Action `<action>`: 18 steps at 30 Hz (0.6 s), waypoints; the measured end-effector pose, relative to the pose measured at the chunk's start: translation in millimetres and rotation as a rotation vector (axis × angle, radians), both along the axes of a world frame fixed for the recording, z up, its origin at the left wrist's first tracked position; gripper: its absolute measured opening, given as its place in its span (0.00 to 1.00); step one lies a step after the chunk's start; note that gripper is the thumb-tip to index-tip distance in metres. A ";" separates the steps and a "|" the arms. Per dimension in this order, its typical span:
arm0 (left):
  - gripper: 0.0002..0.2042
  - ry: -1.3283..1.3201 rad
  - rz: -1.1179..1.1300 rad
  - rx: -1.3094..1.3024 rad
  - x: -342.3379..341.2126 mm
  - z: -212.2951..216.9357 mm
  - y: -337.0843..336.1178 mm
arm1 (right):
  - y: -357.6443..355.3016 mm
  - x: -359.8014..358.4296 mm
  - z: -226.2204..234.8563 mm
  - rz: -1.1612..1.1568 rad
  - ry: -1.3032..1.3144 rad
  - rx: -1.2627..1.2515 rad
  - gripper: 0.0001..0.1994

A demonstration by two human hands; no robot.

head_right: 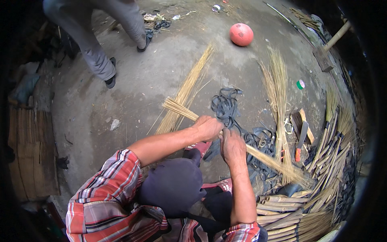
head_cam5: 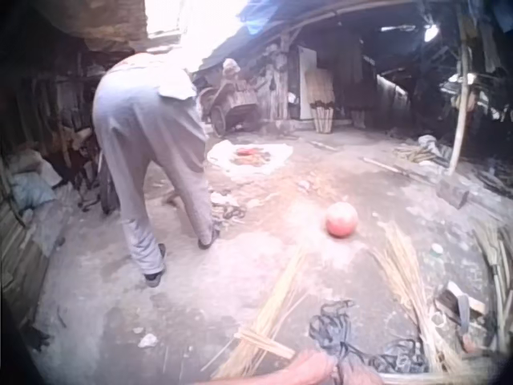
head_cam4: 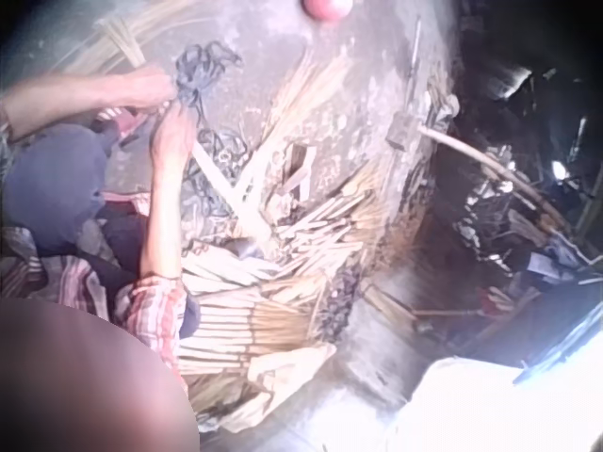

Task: The person assembles a broom by gathering thin sticks, aligning them, and securing them to a wooden handle using black straps. The person repeatedly wraps and ties the straps around the base of the sticks to form a finished broom.

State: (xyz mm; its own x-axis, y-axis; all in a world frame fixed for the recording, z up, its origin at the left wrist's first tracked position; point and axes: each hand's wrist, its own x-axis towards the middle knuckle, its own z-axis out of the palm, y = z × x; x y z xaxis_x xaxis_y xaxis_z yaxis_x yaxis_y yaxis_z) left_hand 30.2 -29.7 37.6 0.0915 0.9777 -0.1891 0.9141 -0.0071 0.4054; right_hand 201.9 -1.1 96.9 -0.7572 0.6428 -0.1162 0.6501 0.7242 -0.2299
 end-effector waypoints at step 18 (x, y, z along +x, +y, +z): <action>0.36 -0.160 0.716 0.225 -157.5 -107.4 90.4 | 245.3 -58.2 -94.5 -0.198 -0.027 -0.087 0.11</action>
State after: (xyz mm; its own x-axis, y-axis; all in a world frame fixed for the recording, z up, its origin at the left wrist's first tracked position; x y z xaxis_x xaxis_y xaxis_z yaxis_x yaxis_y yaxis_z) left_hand -127.3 60.8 -69.8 -0.5695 0.8218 -0.0167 0.6566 0.4670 0.5923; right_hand 143.7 244.2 2.4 -0.6126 0.7655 -0.1967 0.7848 0.5596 -0.2665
